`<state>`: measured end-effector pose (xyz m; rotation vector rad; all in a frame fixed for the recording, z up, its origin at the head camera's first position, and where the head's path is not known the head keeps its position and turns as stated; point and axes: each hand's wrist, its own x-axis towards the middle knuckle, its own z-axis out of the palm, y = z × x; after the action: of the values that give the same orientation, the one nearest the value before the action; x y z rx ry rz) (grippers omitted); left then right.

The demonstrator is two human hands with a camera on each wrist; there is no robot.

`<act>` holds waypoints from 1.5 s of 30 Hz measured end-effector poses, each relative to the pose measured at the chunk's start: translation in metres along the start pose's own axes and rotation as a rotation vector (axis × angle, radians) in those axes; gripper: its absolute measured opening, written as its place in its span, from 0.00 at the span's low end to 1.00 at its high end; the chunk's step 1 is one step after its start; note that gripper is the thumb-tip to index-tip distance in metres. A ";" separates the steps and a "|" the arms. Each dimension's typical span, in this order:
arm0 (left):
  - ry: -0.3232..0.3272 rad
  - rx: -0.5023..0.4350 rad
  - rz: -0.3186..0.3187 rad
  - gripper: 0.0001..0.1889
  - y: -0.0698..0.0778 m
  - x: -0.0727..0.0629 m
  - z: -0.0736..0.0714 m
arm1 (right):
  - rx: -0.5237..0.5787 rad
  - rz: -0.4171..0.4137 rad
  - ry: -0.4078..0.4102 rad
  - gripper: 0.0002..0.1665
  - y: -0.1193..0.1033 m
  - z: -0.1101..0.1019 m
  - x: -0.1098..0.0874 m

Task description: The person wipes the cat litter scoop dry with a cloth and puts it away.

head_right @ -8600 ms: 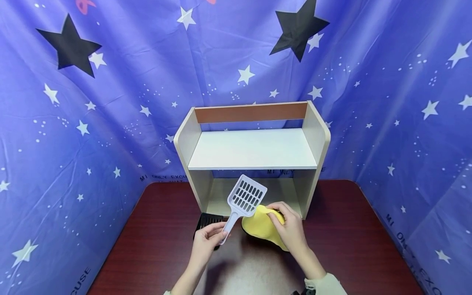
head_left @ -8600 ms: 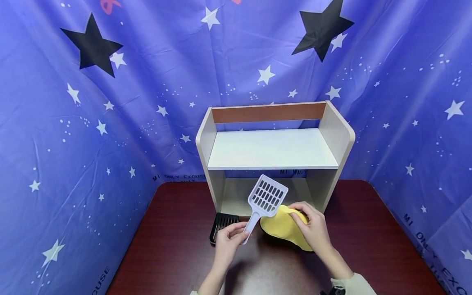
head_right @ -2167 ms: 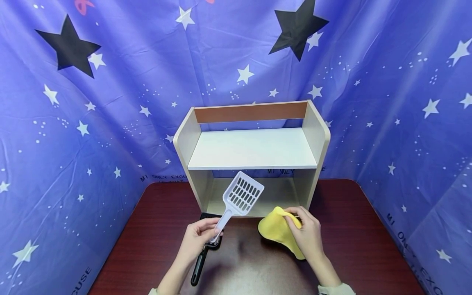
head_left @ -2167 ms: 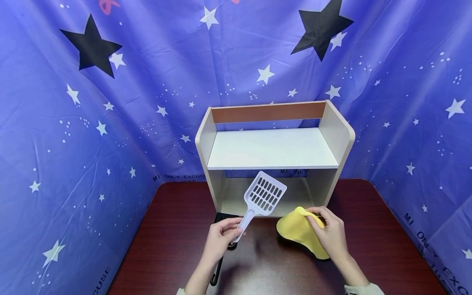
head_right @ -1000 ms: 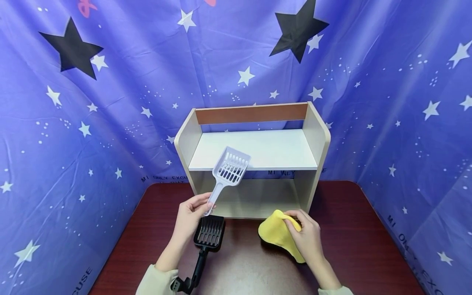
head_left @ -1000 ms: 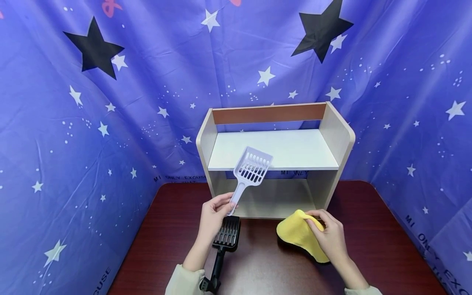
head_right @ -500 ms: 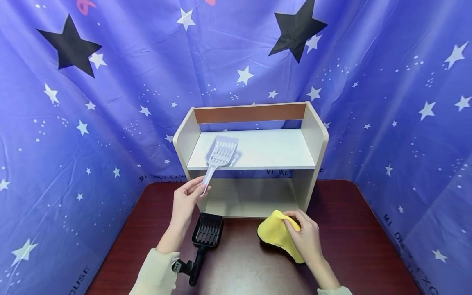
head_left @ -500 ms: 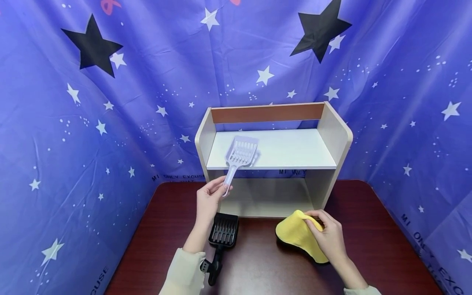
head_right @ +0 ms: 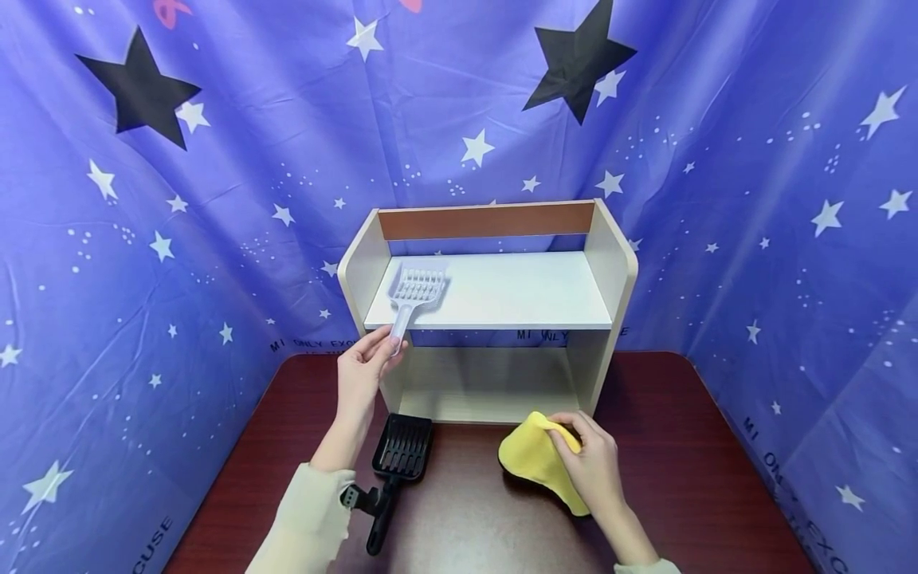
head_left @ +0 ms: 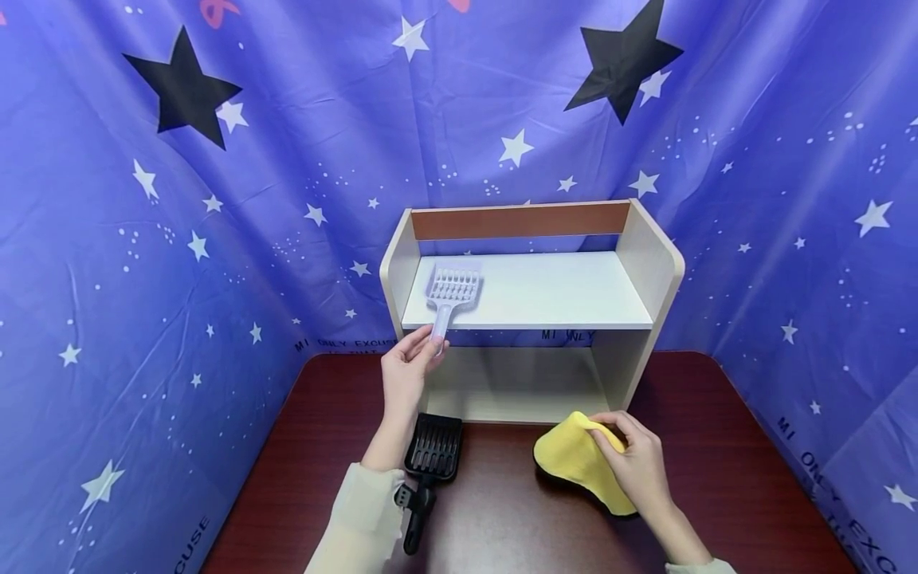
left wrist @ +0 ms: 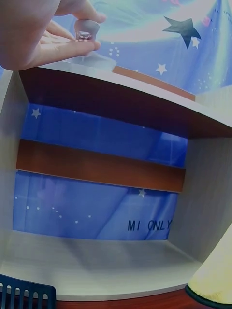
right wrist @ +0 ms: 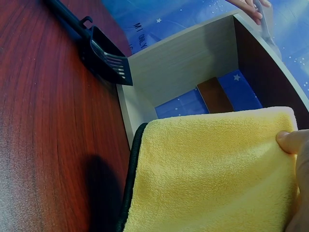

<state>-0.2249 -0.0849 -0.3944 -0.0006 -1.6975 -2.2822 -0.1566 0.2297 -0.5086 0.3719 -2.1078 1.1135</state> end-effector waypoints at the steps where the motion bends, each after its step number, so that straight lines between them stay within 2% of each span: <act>1: 0.004 0.002 -0.004 0.18 0.001 0.001 0.000 | -0.004 0.002 -0.002 0.17 0.000 0.000 0.000; 12: -0.002 -0.039 -0.063 0.22 0.002 0.011 0.004 | -0.012 -0.005 0.000 0.18 0.000 0.003 -0.001; 17: 0.001 -0.012 -0.075 0.23 0.004 0.018 0.005 | -0.004 -0.022 0.011 0.18 -0.001 0.004 -0.002; 20: 0.001 0.004 -0.078 0.24 0.004 0.020 0.006 | -0.010 -0.006 0.004 0.17 -0.001 0.004 -0.003; 28: 0.027 0.068 -0.060 0.23 0.003 0.019 0.007 | -0.020 0.016 -0.004 0.17 -0.002 0.001 -0.007; 33: 0.028 0.111 -0.046 0.22 0.004 0.013 0.000 | -0.018 0.020 -0.003 0.18 0.000 0.000 -0.009; 38: 0.007 0.109 -0.044 0.21 0.004 0.006 -0.011 | -0.023 0.020 0.003 0.18 0.000 -0.002 -0.009; 45: 0.001 0.095 -0.057 0.19 -0.006 -0.005 -0.029 | -0.016 0.017 0.009 0.18 0.001 -0.006 -0.009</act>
<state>-0.2167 -0.1092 -0.4097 0.0694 -1.8262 -2.2386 -0.1481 0.2342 -0.5137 0.3420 -2.1145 1.1059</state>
